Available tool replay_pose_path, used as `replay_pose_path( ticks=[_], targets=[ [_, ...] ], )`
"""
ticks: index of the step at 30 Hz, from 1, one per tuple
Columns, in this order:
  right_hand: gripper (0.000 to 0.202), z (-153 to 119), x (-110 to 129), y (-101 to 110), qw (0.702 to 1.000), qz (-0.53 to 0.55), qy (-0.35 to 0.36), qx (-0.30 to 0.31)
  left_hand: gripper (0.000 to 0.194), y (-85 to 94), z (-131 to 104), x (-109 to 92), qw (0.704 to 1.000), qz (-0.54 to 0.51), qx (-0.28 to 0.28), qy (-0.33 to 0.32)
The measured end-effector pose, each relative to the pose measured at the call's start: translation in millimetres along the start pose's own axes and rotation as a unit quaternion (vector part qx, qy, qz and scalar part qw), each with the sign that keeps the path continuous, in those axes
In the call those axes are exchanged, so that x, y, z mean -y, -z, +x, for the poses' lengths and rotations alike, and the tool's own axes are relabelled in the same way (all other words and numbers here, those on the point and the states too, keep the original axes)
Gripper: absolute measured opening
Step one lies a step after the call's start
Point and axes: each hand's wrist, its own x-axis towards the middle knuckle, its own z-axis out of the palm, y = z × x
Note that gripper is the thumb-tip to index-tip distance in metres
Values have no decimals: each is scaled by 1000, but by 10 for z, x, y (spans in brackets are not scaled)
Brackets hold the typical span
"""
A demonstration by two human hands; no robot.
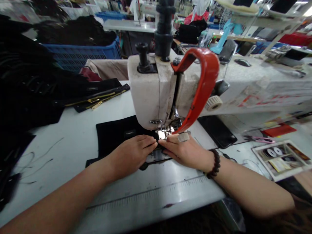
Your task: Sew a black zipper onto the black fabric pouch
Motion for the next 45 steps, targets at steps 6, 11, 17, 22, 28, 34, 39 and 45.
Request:
replay_pose_path(
  ticks=[6, 11, 17, 22, 28, 34, 39, 45],
  targets=[
    [19, 32, 47, -91, 999, -27, 26, -7, 34, -22, 4, 18, 1000, -16, -26, -6],
    [21, 27, 57, -107, 997, -61, 42, -33, 33, -22, -6, 14, 999, -35, -32, -2],
    [21, 25, 77, -134, 993, -76, 56, -72, 36, -11, -6, 26, 999, -19, -28, -15],
    [26, 23, 79, -128, 991, -84, 73, -80, 36, -68, -41, 28, 997, -10, -66, -25],
    [27, 20, 80, -137, 989, -100, 69, -79, 36, -119, -61, 43, 997, -9, -70, -37],
    [21, 38, 60, -161, 992, -114, 30, -46, 37, -94, -13, 100, 997, 9, -64, -40],
    [21, 57, 57, -172, 993, -112, 1, -26, 36, -115, 19, 139, 998, 25, -55, -33],
    [20, 97, 67, -163, 994, -96, -46, 2, 35, -132, 14, 192, 999, 18, -34, -22]
  ],
)
